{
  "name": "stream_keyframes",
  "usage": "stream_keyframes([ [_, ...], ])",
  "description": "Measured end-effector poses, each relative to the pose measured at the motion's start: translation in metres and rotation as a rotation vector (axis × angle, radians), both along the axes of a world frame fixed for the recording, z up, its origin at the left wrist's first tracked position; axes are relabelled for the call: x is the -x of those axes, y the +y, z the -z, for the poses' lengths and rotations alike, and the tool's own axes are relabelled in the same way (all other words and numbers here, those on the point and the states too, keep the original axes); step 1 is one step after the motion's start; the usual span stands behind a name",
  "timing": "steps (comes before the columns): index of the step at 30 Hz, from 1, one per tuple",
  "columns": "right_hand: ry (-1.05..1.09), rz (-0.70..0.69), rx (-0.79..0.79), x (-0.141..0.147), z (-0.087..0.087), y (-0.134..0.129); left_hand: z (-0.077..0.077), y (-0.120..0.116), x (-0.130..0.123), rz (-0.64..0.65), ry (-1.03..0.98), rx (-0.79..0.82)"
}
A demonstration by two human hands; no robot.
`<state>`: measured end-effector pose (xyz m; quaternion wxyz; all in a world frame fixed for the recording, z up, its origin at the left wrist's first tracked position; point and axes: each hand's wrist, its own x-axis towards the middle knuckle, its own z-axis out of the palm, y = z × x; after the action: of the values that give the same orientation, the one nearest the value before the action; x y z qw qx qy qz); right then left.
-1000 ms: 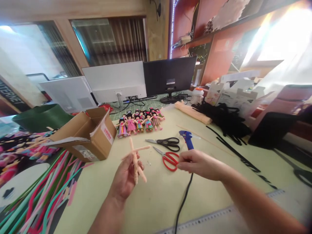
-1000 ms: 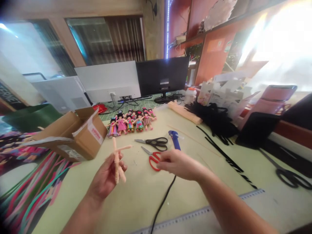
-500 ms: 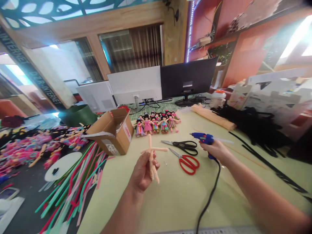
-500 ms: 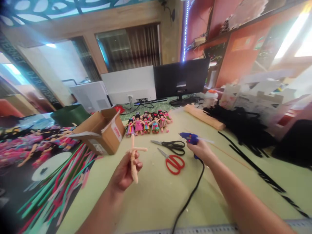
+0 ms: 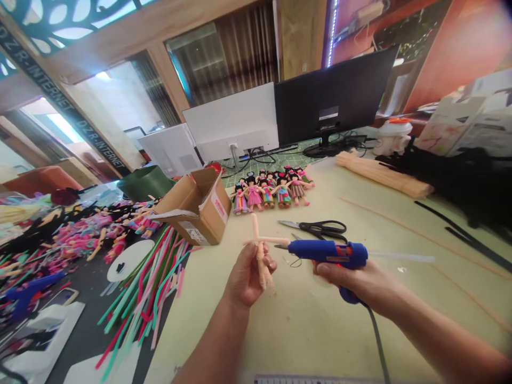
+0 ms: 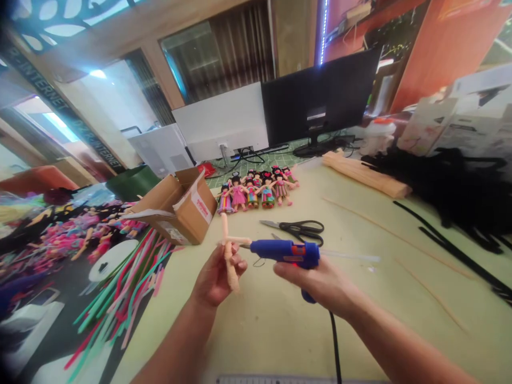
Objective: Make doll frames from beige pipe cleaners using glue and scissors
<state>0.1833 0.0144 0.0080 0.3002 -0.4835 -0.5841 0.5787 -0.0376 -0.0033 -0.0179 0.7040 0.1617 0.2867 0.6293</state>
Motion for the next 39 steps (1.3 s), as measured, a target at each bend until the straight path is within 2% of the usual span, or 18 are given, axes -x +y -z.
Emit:
stream_keyframes([
  [11, 0.071, 0.019, 0.009, 0.019, 0.004, -0.009, 0.003, -0.003, -0.010, 0.014, 0.014, 0.076],
  [16, 0.120, -0.002, -0.134, 0.024, 0.007, -0.013, 0.004, -0.004, -0.012, 0.019, 0.003, 0.071],
  [26, 0.018, -0.064, -0.207, 0.023, -0.013, -0.017, 0.004, -0.004, -0.011, 0.093, -0.022, 0.038],
  [33, 0.015, -0.051, -0.251, 0.023, -0.012, -0.017, 0.003, -0.005, -0.013, 0.046, -0.032, 0.088],
  [39, 0.016, -0.041, -0.245, 0.023, -0.013, -0.018, 0.003, -0.005, -0.012, 0.064, -0.043, 0.073],
])
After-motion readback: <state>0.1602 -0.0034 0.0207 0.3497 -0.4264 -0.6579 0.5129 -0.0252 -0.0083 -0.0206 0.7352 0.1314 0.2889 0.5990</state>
